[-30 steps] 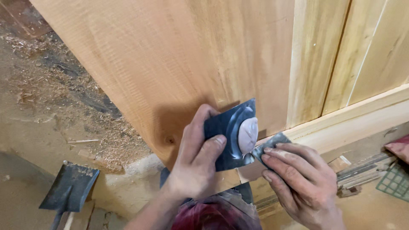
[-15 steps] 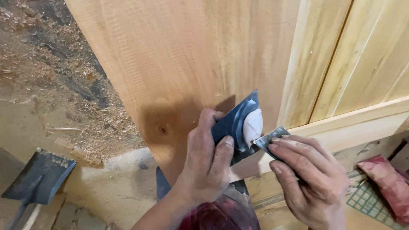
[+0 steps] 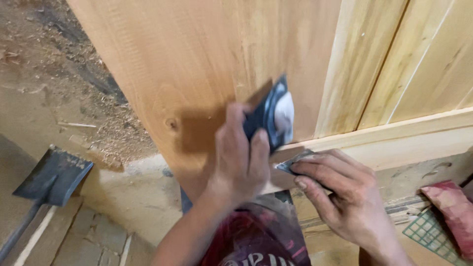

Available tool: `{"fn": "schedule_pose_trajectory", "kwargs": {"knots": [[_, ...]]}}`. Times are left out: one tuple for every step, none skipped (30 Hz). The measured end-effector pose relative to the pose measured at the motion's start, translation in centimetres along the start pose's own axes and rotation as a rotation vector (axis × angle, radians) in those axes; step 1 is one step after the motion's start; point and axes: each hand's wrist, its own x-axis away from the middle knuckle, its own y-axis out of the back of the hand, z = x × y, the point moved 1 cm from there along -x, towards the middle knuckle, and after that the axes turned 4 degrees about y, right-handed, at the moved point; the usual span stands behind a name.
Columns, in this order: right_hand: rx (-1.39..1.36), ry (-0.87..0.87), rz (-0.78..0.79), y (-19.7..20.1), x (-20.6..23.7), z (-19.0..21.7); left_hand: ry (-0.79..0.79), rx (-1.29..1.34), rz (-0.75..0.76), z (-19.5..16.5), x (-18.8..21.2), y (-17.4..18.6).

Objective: The person holds a board with wood filler and uses a small spreader to press filler into the seams between panels of a large wooden door, working along the joints and moving to new seam sections as they fill each one.

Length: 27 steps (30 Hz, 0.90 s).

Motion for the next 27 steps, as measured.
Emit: {"fn": "schedule_pose_trajectory", "kwargs": {"knots": [[-0.014, -0.030, -0.009, 0.0, 0.3, -0.3, -0.064, 0.059, -0.020, 0.5, -0.7, 0.1], [-0.022, -0.056, -0.017, -0.2, 0.6, -0.6, -0.060, 0.043, -0.016, 0.9, -1.2, 0.4], [-0.007, -0.088, -0.006, -0.6, 0.8, -0.8, -0.054, 0.028, -0.016, 1.5, -1.7, 1.0], [0.010, -0.125, 0.006, -1.2, 0.8, -0.9, -0.046, 0.015, -0.013, 2.0, -2.0, 1.4], [0.029, -0.169, 0.019, -1.8, 0.7, -1.0, -0.088, 0.049, 0.022, 2.6, -2.2, 1.6], [0.082, -0.127, 0.021, -2.3, 0.4, -0.9, -0.126, 0.085, 0.056, 3.1, -2.3, 1.8], [0.131, -0.086, 0.029, -3.1, 0.0, -0.7, -0.129, 0.131, 0.084, 3.6, -2.3, 2.1], [0.177, -0.045, 0.041, -3.8, -0.4, -0.4, -0.131, 0.178, 0.112, 4.2, -2.3, 2.4], [0.206, -0.036, 0.048, -4.3, -0.8, -0.1, -0.109, 0.237, 0.138, 4.7, -2.4, 2.6], [0.241, -0.025, 0.046, -4.8, -1.2, 0.1, -0.115, 0.270, 0.169, 5.3, -2.7, 2.8], [0.278, -0.018, 0.046, -5.2, -1.6, 0.4, -0.120, 0.303, 0.201, 5.8, -2.9, 3.0], [0.300, -0.020, 0.048, -5.6, -1.9, 0.7, -0.134, 0.310, 0.235, 6.0, -2.9, 3.3], [0.323, -0.024, 0.051, -5.9, -2.1, 1.0, -0.132, 0.311, 0.256, 6.3, -2.9, 3.6], [0.348, -0.023, 0.052, -6.3, -2.3, 1.3, -0.130, 0.311, 0.278, 6.4, -2.9, 3.9], [0.368, -0.033, 0.065, -6.7, -2.5, 1.4, -0.116, 0.302, 0.283, 6.6, -3.0, 4.1], [0.387, -0.038, 0.079, -7.1, -2.7, 1.6, -0.103, 0.308, 0.287, 6.6, -3.0, 4.3], [0.407, -0.042, 0.090, -7.5, -2.9, 1.7, -0.091, 0.314, 0.292, 6.7, -3.1, 4.5], [0.418, -0.047, 0.096, -7.7, -3.1, 1.9, -0.077, 0.339, 0.305, 6.7, -3.1, 4.7], [0.430, -0.055, 0.101, -7.8, -3.3, 2.2, -0.081, 0.351, 0.313, 6.7, -3.2, 4.7], [0.440, -0.061, 0.108, -7.9, -3.4, 2.5, -0.084, 0.362, 0.320, 6.6, -3.3, 4.8], [0.420, -0.091, 0.099, -7.7, -3.5, 2.9, -0.105, 0.357, 0.318, 6.6, -3.4, 4.8], [0.400, -0.122, 0.090, -7.5, -3.6, 3.2, -0.110, 0.346, 0.316, 6.5, -3.4, 4.9], [0.379, -0.154, 0.078, -7.3, -3.6, 3.5, -0.116, 0.334, 0.315, 6.5, -3.4, 4.9], [0.366, -0.159, 0.061, -7.1, -3.5, 3.8, -0.113, 0.317, 0.315, 6.4, -3.4, 4.9], [0.352, -0.160, 0.043, -7.1, -3.5, 3.9, -0.119, 0.311, 0.307, 6.4, -3.4, 5.0], [0.335, -0.160, 0.028, -7.1, -3.4, 3.9, -0.125, 0.306, 0.298, 6.4, -3.3, 5.1], [0.366, -0.118, 0.038, -7.4, -3.3, 3.8, -0.135, 0.313, 0.286, 6.4, -3.3, 5.2]]}}
